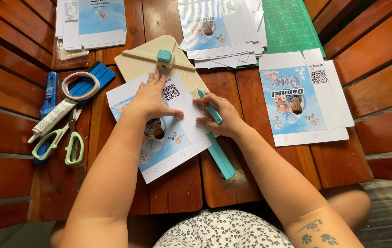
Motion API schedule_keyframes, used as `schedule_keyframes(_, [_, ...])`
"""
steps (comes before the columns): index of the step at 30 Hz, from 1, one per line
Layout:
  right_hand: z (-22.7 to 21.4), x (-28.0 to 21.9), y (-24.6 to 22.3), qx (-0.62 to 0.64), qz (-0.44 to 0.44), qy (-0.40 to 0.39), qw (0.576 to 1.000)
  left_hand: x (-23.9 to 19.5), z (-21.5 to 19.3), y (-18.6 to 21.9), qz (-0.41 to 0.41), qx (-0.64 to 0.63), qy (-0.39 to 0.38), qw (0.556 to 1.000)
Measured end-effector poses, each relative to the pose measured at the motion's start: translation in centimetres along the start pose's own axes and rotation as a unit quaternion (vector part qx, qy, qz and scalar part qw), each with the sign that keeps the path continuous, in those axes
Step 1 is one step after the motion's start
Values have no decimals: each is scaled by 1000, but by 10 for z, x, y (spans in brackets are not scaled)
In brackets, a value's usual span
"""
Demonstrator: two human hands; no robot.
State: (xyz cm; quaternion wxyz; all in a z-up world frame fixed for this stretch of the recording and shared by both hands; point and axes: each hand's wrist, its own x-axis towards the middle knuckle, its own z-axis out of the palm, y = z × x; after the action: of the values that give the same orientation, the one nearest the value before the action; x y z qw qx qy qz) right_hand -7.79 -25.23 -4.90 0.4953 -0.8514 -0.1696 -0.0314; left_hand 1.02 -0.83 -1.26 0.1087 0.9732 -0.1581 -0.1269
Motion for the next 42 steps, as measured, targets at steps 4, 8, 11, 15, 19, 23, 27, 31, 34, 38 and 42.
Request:
schedule_keyframes(4, [0, 0, 2, -2, -3, 1, 1000, -1, -1, 2, -1, -3, -2, 1000])
schedule_keyframes(8, [0, 0, 2, 1, 6, -7, 1000, -1, -1, 1, -3, -1, -4, 1000])
schedule_keyframes(11, [-1, 0, 1, 0, 10, -6, 1000, -1, -1, 2, -3, 2, -4, 1000])
schedule_keyframes(15, [0, 0, 2, -1, 12, -6, 1000, -2, -2, 3, -7, 5, -5, 1000])
schedule_keyframes(19, [-3, 6, -12, -6, 13, 2, 1000, -1, -5, 4, 0, 15, -7, 1000])
schedule_keyframes(23, [4, 34, 13, 46, 23, 147, 988, -4, -12, 8, 3, 36, -14, 999])
schedule_keyframes(27, [13, 72, 12, 51, 24, 227, 972, -3, -11, 7, 8, 28, -14, 999])
schedule_keyframes(31, [38, 95, 11, 97, 32, 215, 971, -3, -11, 7, 0, 22, -21, 1000])
schedule_keyframes(34, [54, 108, 16, 108, 57, 192, 974, -1, -10, 6, 1, 14, -26, 1000])
schedule_keyframes(38, [63, 113, 21, 111, 48, 180, 976, 1, -7, 5, -1, 13, -28, 1000])
schedule_keyframes(42, [62, 108, 13, 56, 31, 185, 981, -3, -12, 8, -4, 4, -33, 999])
